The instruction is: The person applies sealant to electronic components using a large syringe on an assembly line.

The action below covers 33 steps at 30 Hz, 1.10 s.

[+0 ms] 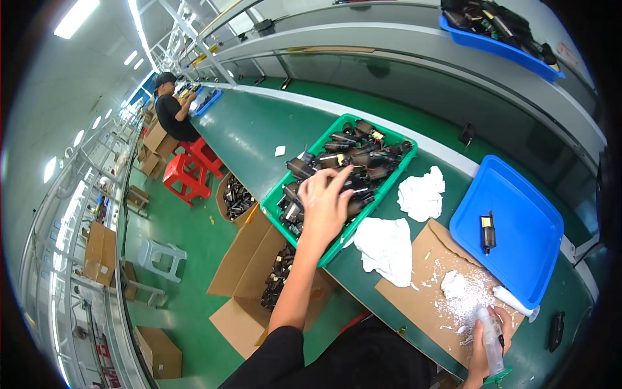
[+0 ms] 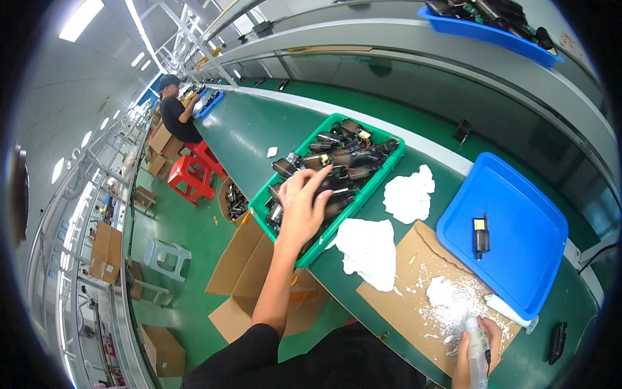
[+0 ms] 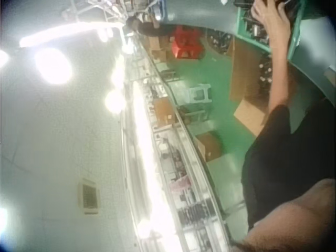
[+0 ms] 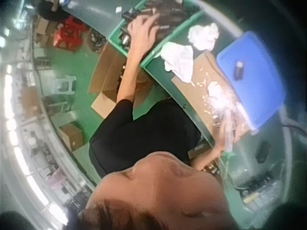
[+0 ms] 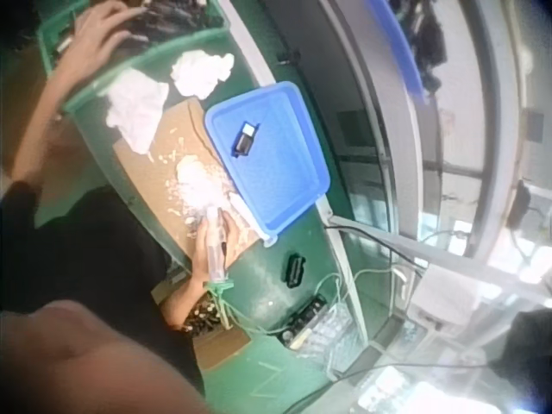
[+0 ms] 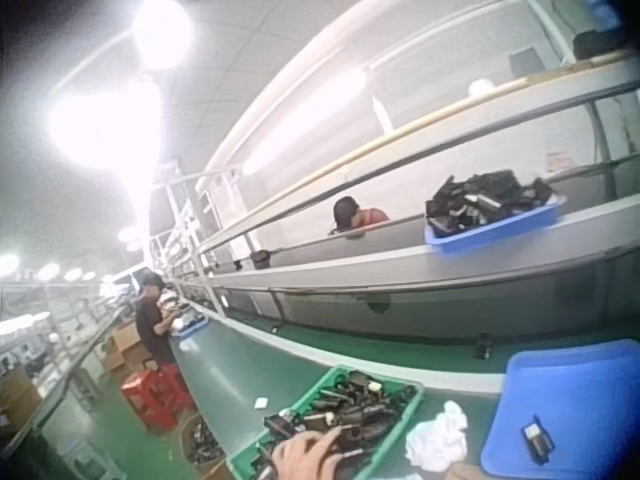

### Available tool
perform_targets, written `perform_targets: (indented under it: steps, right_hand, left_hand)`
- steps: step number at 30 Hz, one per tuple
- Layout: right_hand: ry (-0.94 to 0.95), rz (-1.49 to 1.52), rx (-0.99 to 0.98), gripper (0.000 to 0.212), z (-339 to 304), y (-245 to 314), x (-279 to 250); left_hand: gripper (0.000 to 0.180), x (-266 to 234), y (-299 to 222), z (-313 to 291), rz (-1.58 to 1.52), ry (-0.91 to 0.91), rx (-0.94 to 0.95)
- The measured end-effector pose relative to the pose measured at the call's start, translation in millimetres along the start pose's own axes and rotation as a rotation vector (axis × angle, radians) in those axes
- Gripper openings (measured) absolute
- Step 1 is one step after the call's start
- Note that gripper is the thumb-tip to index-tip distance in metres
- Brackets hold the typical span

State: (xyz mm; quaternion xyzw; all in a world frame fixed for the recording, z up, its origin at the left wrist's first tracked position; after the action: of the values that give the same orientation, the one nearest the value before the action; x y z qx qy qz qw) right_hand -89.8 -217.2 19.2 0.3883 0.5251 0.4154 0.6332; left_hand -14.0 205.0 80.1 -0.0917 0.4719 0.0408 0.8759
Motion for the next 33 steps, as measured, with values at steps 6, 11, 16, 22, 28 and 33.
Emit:
perform_targets:
  steps: [6,11,16,22,28,33]
  right_hand:
    - [-0.025,-0.013,0.005,0.040,-2,4,-7]
    - [-0.104,0.097,0.093,0.046,-1,14,-4]
    - [-0.168,0.172,0.045,0.051,-7,19,-9]
    - [-0.217,0.399,0.236,0.059,-25,23,-6]
    - [-0.136,0.434,0.028,0.069,-22,53,15]
    - [0.020,0.833,-0.174,0.080,-25,98,41]
  left_hand:
    - [0.054,4,16,-7,0.032,-0.015,-0.123]
    - [0.055,-11,5,-12,0.048,-0.113,-0.050]
    - [0.035,-29,-30,-37,-0.156,-0.069,0.065]
    - [0.017,22,-83,-98,-0.270,0.275,0.230]
    - [0.010,7,-73,-91,-0.520,0.097,-0.110]
    - [0.034,13,-102,-103,-1.718,0.476,-0.475]
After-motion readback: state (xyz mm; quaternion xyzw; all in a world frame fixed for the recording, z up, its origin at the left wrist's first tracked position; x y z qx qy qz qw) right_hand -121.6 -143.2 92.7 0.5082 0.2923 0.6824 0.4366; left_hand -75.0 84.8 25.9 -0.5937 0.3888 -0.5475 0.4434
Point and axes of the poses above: each hand's wrist, its own z-axis towards the middle knuckle, its own x-axis out of the palm, y = z × x, the point moved 7 cm from there along z, towards the middle knuckle, and after that the axes turned 12 degrees about z, right-handed, at the moved point
